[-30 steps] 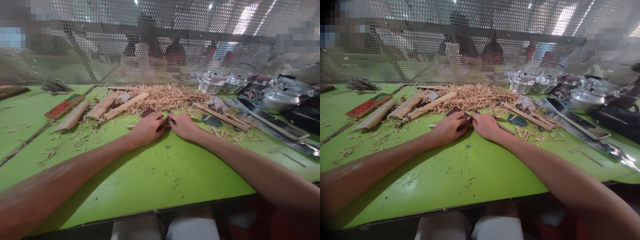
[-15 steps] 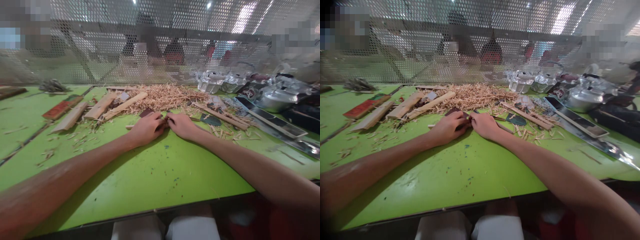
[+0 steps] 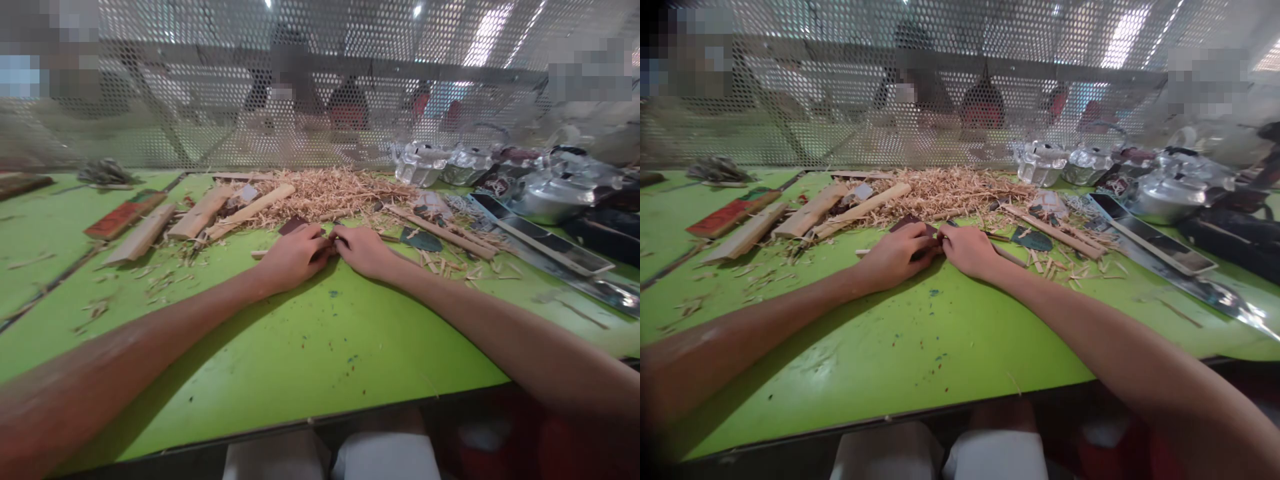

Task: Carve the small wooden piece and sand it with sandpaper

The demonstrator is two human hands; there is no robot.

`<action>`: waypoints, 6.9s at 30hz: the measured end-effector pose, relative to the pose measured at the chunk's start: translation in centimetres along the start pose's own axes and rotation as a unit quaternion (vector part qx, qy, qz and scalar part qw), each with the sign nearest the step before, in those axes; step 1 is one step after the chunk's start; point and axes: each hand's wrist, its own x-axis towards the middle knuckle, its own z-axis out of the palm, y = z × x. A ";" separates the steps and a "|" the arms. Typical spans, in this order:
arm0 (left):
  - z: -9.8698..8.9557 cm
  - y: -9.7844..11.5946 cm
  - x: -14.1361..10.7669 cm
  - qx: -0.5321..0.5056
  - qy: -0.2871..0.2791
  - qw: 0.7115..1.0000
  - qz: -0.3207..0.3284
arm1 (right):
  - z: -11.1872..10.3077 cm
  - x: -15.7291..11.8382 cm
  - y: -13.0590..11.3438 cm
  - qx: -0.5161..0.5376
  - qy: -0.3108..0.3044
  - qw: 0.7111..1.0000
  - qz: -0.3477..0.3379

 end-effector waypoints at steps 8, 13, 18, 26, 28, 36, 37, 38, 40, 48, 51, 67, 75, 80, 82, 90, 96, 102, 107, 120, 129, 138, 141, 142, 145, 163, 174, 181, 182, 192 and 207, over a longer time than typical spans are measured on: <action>0.0 0.0 0.0 0.002 -0.003 1.000 0.001 | 0.1 0.1 0.0 -0.005 -0.003 1.000 0.003; 0.0 0.0 0.0 0.002 -0.002 1.000 -0.003 | -0.4 -0.2 -0.4 -0.004 -0.014 1.000 0.015; 0.0 0.0 0.0 0.004 -0.002 1.000 0.000 | -0.5 -0.2 -0.6 -0.001 -0.016 1.000 0.017; -0.1 0.1 0.0 0.000 -0.001 1.000 -0.002 | -0.6 -0.3 -0.7 -0.003 -0.017 1.000 0.013; 0.0 0.1 0.0 0.002 0.003 1.000 0.000 | -0.6 -0.4 -0.7 0.001 -0.019 1.000 0.013; -0.1 -0.1 -0.1 0.007 -0.004 1.000 0.004 | -0.2 -0.1 -0.4 0.001 -0.008 1.000 0.008; -0.1 -0.1 -0.1 0.006 -0.004 1.000 0.005 | -0.2 -0.1 -0.3 0.002 -0.008 1.000 0.005; -0.1 -0.2 -0.1 0.005 -0.002 1.000 0.005 | -0.2 -0.1 -0.3 0.003 -0.007 1.000 0.001; 0.0 -0.3 -0.1 0.000 0.003 1.000 0.006 | -0.2 -0.1 -0.3 0.007 -0.005 1.000 -0.006; 0.2 -0.5 -0.2 -0.014 0.002 1.000 0.003 | 0.3 0.0 0.1 0.010 0.002 1.000 -0.009; 0.2 -0.4 -0.1 -0.017 0.002 1.000 0.000 | 0.6 0.2 0.4 0.016 0.012 1.000 -0.017; 0.1 -0.4 -0.1 -0.015 -0.005 1.000 -0.001 | 0.4 0.0 0.2 0.021 0.017 1.000 -0.014; 0.0 -0.2 -0.1 -0.001 -0.009 1.000 -0.013 | 0.4 0.1 0.3 0.024 0.012 0.999 -0.023; -0.3 -0.1 0.0 0.005 -0.016 1.000 -0.003 | 0.0 -0.1 -0.4 0.018 -0.002 1.000 0.009; -0.3 -0.1 0.0 0.005 -0.016 1.000 0.008 | 0.0 -0.1 -0.7 0.007 0.006 0.999 0.035; 0.0 -0.1 -0.1 0.024 0.000 1.000 0.008 | 0.1 -0.1 -0.3 0.024 0.007 1.000 -0.014; 0.0 -0.3 -0.1 0.004 0.003 1.000 0.022 | 0.3 0.0 -0.5 0.006 0.030 0.998 0.049; 0.0 0.0 -0.1 0.020 0.005 1.000 0.003 | 0.2 0.0 0.0 0.059 0.007 0.998 -0.025; 0.0 -0.1 -0.1 0.017 0.004 1.000 0.025 | -0.2 -0.1 -0.7 0.008 0.013 0.999 0.048; 0.2 -0.1 -0.2 0.017 0.023 1.000 0.003 | 1.5 0.3 1.3 0.146 0.095 0.984 -0.045; -0.1 0.1 0.0 0.020 0.002 1.000 0.005 | 1.1 0.4 0.6 0.065 0.048 0.997 0.005; -0.3 0.4 0.1 0.029 -0.008 0.999 0.012 | 1.3 0.6 0.8 0.043 0.051 0.998 0.023; -0.4 0.6 0.1 0.036 -0.008 0.999 0.012 | 1.2 0.5 0.7 0.051 0.037 0.998 0.004; -0.4 0.7 0.1 0.038 -0.007 0.999 0.011 | 1.1 0.4 0.7 0.057 0.032 0.998 -0.006; -0.3 0.8 0.0 0.037 -0.004 0.999 0.015 | 1.2 0.4 0.8 0.064 0.029 0.998 -0.002; -0.5 1.4 1.0 0.037 -0.030 0.999 0.011 | 2.2 0.7 3.9 0.331 0.106 0.937 -0.037; 0.1 1.3 0.5 0.040 -0.018 0.999 0.022 | 2.9 0.8 4.3 0.412 0.131 0.901 -0.026; 0.2 1.4 0.4 0.033 -0.024 0.999 0.012 | 3.1 0.8 4.1 0.432 0.101 0.896 -0.013; 0.2 1.3 0.4 0.033 -0.027 0.999 0.012 | 3.2 0.9 4.2 0.431 0.094 0.897 -0.018; 0.2 0.7 0.4 0.037 -0.027 0.999 0.016 | 4.0 2.1 4.6 0.447 0.107 0.888 -0.028; 1.3 -0.9 0.6 0.001 -0.002 1.000 0.007 | 3.9 3.1 3.7 0.501 0.105 0.858 -0.041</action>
